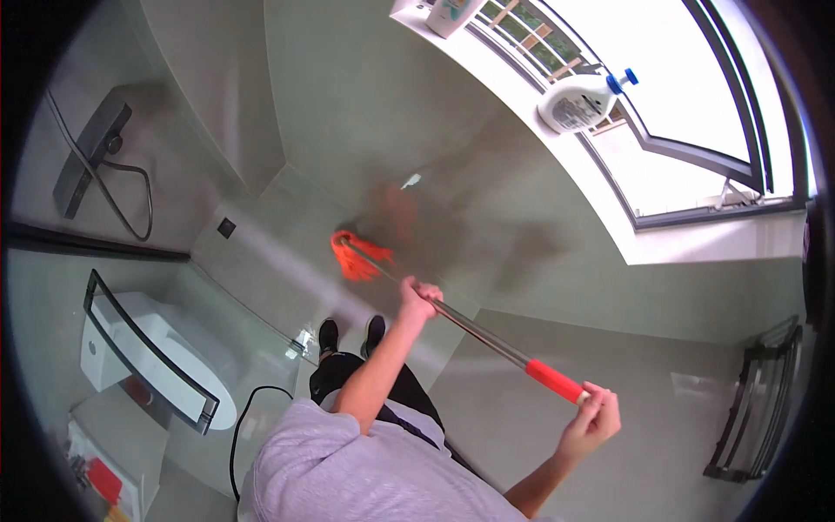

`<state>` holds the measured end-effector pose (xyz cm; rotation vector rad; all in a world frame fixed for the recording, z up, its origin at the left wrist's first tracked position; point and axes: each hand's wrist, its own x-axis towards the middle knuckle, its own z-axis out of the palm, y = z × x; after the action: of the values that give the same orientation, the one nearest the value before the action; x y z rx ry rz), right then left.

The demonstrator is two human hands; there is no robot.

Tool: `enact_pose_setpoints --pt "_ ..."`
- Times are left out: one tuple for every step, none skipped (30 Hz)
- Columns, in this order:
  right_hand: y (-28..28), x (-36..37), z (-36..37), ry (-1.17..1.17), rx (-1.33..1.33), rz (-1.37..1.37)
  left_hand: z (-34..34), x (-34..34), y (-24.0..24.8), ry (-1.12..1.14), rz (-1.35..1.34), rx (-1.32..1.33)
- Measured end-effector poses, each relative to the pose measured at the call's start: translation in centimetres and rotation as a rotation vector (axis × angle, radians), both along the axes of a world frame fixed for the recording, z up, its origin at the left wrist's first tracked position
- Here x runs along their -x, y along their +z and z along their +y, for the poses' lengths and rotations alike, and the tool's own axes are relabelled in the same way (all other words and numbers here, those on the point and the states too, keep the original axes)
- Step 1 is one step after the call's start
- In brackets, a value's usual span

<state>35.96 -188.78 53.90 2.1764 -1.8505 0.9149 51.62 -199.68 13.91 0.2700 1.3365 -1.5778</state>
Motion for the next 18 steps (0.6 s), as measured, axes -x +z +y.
enact_pose_setpoints --pt "-1.3 -0.3 -0.9 0.017 -0.014 -0.020 -1.6 -2.2 -0.1 0.029 -0.016 0.009" --pt "-3.2 -1.0 -1.6 0.043 -0.021 -0.061 -2.6 -4.3 -0.4 0.054 -0.036 0.016" --pt "-4.9 -2.0 -2.4 0.079 -0.027 -0.106 -3.2 -6.4 -1.3 0.112 -0.114 0.049" --pt "-6.1 -2.8 -3.0 0.114 -0.084 -0.122 -4.0 -8.4 -2.2 0.171 -0.194 0.085" --pt "-7.3 -3.6 -3.5 0.144 -0.139 -0.140 -4.9 -10.2 -2.9 0.204 -0.237 0.072" --pt "-8.7 -4.3 -4.3 0.212 -0.120 -0.206 -5.9 -12.0 -3.4 0.238 -0.284 0.060" --pt "-9.7 -4.9 -5.3 0.275 -0.101 -0.276 -6.8 -13.3 -3.7 0.242 -0.305 0.063" --pt "-10.0 -5.3 -6.2 0.279 -0.101 -0.300 -7.5 -14.4 -3.7 0.275 -0.344 0.076" --pt "-10.0 -5.5 -7.3 0.364 -0.134 -0.331 -8.1 -14.9 -3.7 0.303 -0.385 0.090" --pt "-10.0 -5.5 -8.8 0.448 -0.163 -0.366 -9.2 -15.4 -4.1 0.300 -0.414 0.091" --pt "-10.0 -5.2 -10.2 0.522 -0.138 -0.380 -9.8 -15.8 -4.6 0.307 -0.420 0.136" --pt "-9.7 -4.6 -11.4 0.511 -0.137 -0.411 -10.5 -16.1 -5.0 0.307 -0.423 0.182" --pt "-9.8 -4.0 -12.8 0.533 -0.140 -0.417 -11.5 -15.9 -5.0 0.278 -0.445 0.185" --pt "-9.9 -3.3 -14.4 0.558 -0.141 -0.419 -12.3 -15.1 -4.9 0.250 -0.484 0.165" --pt "-9.5 -2.6 -15.8 0.539 -0.156 -0.384 -13.4 -14.5 -5.0 0.218 -0.519 0.145" --pt "-9.4 -1.6 -17.1 0.506 -0.160 -0.396 -14.3 -13.6 -5.4 0.184 -0.524 0.142" --pt "-9.3 -0.6 -18.2 0.501 -0.150 -0.373 -14.9 -12.9 -6.0 0.181 -0.555 0.161" --pt "-9.1 0.4 -18.8 0.491 -0.144 -0.348 -15.3 -12.1 -6.8 0.174 -0.581 0.179"
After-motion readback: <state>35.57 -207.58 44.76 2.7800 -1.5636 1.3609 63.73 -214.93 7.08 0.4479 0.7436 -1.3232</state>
